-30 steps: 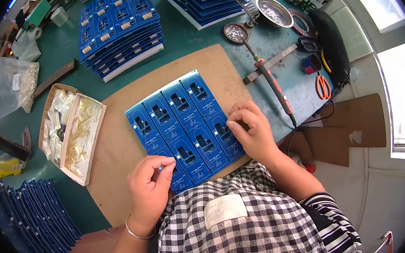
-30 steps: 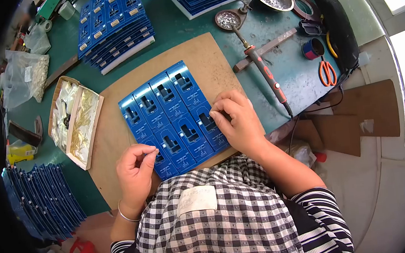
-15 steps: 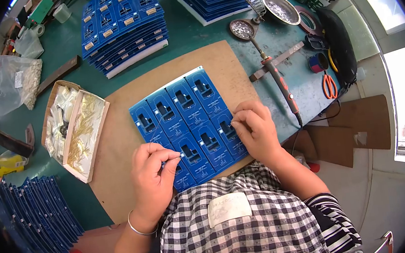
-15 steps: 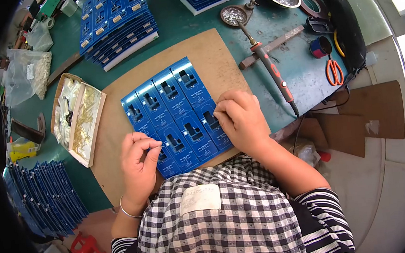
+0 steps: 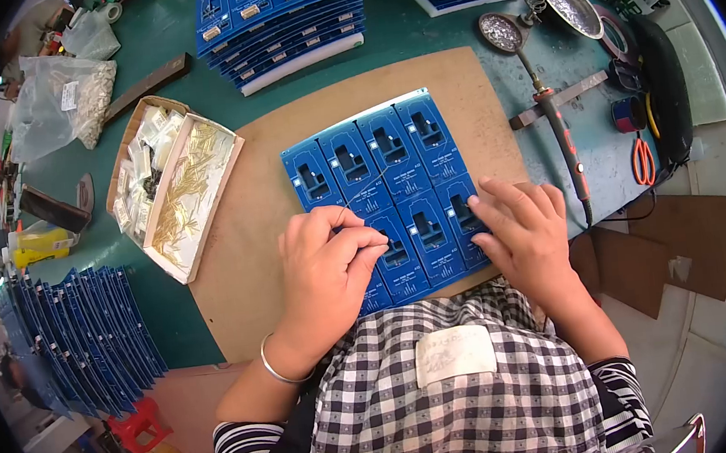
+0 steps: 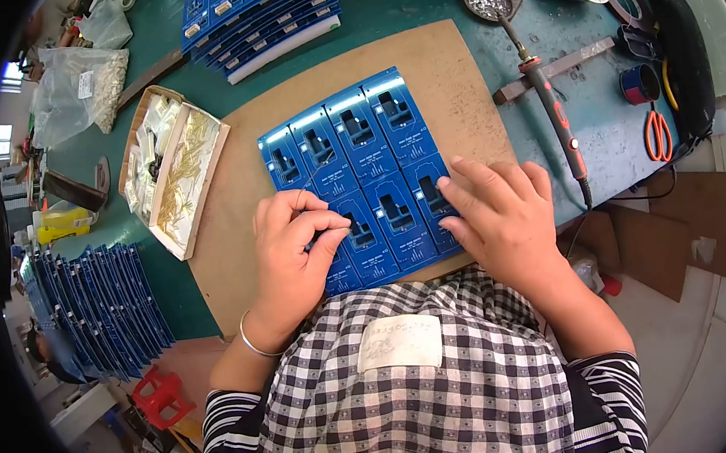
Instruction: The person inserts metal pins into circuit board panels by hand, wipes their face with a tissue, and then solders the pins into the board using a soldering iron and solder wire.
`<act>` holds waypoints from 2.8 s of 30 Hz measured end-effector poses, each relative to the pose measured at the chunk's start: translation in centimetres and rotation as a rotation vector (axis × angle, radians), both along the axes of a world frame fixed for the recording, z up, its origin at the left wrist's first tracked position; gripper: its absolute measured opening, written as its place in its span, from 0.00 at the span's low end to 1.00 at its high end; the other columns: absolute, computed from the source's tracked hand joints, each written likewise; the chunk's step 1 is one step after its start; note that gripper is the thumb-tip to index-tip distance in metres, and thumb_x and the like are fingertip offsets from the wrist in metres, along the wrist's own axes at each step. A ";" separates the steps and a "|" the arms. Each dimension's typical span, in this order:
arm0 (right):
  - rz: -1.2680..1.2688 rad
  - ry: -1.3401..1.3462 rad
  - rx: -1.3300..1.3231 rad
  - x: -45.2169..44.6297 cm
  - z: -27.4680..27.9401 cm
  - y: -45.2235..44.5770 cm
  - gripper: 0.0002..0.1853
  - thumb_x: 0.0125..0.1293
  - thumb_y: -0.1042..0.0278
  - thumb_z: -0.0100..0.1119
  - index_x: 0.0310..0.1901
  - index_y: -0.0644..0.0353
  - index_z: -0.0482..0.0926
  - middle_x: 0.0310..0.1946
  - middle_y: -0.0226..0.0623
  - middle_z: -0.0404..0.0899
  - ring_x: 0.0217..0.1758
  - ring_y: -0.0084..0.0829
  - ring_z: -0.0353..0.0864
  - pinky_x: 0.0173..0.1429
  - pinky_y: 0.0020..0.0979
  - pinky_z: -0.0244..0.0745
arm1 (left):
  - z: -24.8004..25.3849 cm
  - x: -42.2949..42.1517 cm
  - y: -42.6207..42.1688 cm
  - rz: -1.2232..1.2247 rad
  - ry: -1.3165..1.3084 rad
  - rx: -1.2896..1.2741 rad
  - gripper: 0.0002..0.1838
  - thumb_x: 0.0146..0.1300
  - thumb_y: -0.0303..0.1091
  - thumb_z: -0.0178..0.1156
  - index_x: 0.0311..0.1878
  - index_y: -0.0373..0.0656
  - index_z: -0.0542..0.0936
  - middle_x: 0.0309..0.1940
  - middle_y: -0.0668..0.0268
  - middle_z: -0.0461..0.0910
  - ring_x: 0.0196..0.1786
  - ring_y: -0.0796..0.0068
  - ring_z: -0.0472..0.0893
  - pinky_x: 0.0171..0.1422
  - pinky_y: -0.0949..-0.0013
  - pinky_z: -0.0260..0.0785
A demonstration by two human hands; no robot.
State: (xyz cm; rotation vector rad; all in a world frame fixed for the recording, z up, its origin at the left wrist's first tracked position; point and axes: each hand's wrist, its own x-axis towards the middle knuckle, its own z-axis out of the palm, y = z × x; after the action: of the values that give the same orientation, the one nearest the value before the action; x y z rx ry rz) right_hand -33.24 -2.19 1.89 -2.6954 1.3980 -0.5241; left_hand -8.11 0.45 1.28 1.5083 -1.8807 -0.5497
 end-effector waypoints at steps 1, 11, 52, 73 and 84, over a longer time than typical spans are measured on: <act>-0.049 -0.156 0.076 -0.4 -0.5 0.1 0.17 0.55 0.69 0.64 0.48 0.57 0.82 0.50 0.37 0.78 0.48 0.35 0.76 0.53 0.37 0.67 | 0.0 -0.1 -0.1 -0.001 -0.015 0.003 0.06 0.49 0.29 0.70 0.30 0.47 0.83 0.37 0.71 0.75 0.44 0.66 0.72 0.51 0.62 0.61; -0.349 -1.697 0.752 -2.0 -3.6 1.4 0.13 0.73 0.71 0.46 0.51 0.69 0.75 0.49 0.43 0.78 0.46 0.29 0.79 0.51 0.31 0.74 | -0.5 -0.5 -0.4 -0.016 -0.059 0.049 0.04 0.53 0.28 0.67 0.33 0.45 0.84 0.40 0.65 0.75 0.47 0.64 0.69 0.55 0.64 0.62; 0.049 -0.287 0.246 7.8 -0.8 -1.1 0.04 0.55 0.70 0.65 0.31 0.56 0.80 0.41 0.28 0.76 0.47 0.33 0.72 0.53 0.36 0.63 | -2.0 4.2 3.1 0.139 0.451 0.097 0.33 0.59 0.32 0.63 0.68 0.39 0.65 0.48 0.62 0.75 0.49 0.70 0.72 0.51 0.69 0.64; -0.131 -0.542 0.157 1.9 -0.1 1.0 0.12 0.66 0.65 0.57 0.48 0.55 0.81 0.47 0.39 0.78 0.42 0.33 0.76 0.52 0.36 0.69 | -0.4 3.4 3.8 0.014 0.072 -0.064 0.19 0.55 0.27 0.64 0.53 0.47 0.80 0.43 0.63 0.74 0.45 0.61 0.71 0.52 0.61 0.64; -0.232 -2.442 0.877 -3.8 -5.1 -0.4 0.24 0.71 0.47 0.51 0.56 0.57 0.68 0.55 0.43 0.76 0.47 0.29 0.81 0.54 0.33 0.79 | 1.5 0.6 2.9 -0.092 -0.319 -0.117 0.32 0.52 0.36 0.68 0.63 0.49 0.72 0.39 0.65 0.70 0.44 0.64 0.69 0.52 0.60 0.61</act>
State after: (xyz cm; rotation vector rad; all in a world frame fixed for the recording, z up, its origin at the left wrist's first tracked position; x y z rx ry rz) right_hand -37.01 -2.57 -3.21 -0.0660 0.4995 -1.5463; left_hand -7.53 3.36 2.75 1.5071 -2.1922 -0.2434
